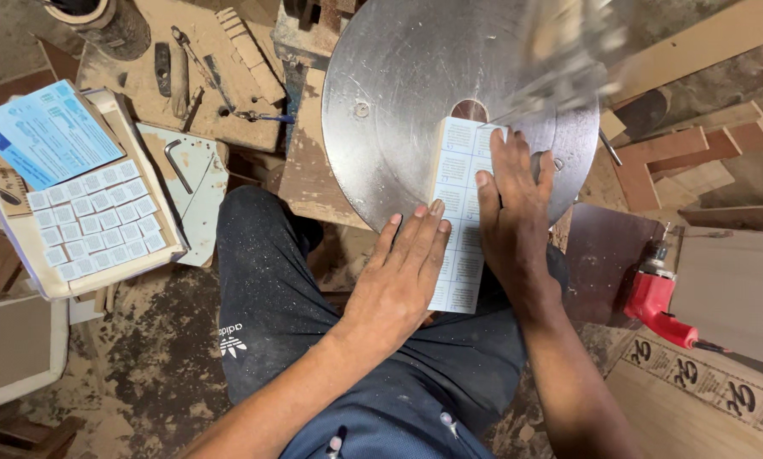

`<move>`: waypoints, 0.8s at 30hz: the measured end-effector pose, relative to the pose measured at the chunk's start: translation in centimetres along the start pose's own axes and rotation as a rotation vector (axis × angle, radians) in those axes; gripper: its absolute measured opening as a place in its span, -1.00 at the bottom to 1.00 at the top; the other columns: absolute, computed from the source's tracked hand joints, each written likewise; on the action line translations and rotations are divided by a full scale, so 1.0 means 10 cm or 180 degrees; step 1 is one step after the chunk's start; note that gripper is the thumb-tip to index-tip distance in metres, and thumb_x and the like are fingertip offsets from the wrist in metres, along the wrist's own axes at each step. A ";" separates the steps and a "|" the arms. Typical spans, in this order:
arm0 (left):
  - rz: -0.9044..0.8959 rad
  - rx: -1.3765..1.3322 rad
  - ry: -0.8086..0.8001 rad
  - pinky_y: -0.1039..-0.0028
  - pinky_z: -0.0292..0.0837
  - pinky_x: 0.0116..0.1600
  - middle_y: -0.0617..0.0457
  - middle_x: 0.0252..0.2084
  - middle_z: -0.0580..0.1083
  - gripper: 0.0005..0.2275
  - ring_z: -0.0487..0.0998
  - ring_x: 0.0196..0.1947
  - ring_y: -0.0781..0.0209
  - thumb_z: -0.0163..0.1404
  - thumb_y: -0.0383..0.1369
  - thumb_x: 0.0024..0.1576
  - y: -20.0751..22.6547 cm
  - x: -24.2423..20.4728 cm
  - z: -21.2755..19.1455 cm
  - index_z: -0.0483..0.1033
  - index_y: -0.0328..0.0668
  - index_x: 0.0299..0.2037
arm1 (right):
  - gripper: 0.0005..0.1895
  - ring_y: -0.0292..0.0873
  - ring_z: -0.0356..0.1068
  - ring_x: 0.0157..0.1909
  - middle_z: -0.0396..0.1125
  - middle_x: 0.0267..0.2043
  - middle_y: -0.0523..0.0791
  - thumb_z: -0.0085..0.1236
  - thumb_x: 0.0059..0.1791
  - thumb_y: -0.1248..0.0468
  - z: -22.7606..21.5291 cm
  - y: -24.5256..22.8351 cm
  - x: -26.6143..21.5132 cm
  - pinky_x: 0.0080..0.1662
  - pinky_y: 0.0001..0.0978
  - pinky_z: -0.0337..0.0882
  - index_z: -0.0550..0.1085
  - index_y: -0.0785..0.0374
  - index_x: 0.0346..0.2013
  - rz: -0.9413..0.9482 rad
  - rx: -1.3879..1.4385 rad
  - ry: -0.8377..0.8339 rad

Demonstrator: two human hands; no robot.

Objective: The person uses a band saw to cut a sheet of printed paper into smaller rectangular pieces. They guide the paper through the saw blade, separating it into strips and then into individual pieces, which are placed into a nearby container.

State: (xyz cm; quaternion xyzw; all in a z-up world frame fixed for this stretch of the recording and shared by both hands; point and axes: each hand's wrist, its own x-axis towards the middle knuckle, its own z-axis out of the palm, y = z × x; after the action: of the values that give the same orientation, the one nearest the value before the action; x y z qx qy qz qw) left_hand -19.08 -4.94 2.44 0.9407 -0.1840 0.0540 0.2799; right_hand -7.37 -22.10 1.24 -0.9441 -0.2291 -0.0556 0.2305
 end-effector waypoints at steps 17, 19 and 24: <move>0.0033 0.0393 0.0448 0.02 -0.02 0.55 -0.34 0.44 0.23 -0.47 0.22 0.48 -0.16 -0.04 -0.52 0.11 -0.04 0.05 0.09 0.26 -0.55 0.34 | -0.52 0.16 0.02 0.56 0.19 0.42 0.19 -0.23 0.21 0.24 0.00 0.04 0.07 0.50 0.21 -0.31 0.27 0.47 0.38 0.0134 0.0093 -0.0076; 0.0045 0.0322 0.0493 0.02 -0.02 0.56 -0.35 0.44 0.23 -0.47 0.22 0.49 -0.17 -0.04 -0.50 0.14 -0.04 0.05 0.09 0.25 -0.57 0.35 | -0.51 0.16 0.02 0.56 0.19 0.42 0.20 -0.22 0.21 0.24 0.00 0.04 0.08 0.50 0.21 -0.31 0.27 0.47 0.38 0.0111 0.0106 -0.0057; 0.0070 0.0275 0.0434 0.02 0.00 0.54 -0.38 0.44 0.21 -0.44 0.22 0.47 -0.20 -0.01 -0.44 0.12 -0.05 0.06 0.04 0.24 -0.61 0.34 | -0.52 0.15 0.04 0.55 0.18 0.43 0.20 -0.17 0.19 0.24 0.00 0.06 0.10 0.49 0.20 -0.30 0.29 0.45 0.36 0.0118 0.0126 0.0000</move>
State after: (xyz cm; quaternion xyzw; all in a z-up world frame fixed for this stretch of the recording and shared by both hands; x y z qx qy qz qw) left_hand -18.31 -4.99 1.94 0.9439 -0.1724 0.1290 0.2503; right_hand -6.19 -22.16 1.20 -0.9434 -0.2127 -0.0467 0.2502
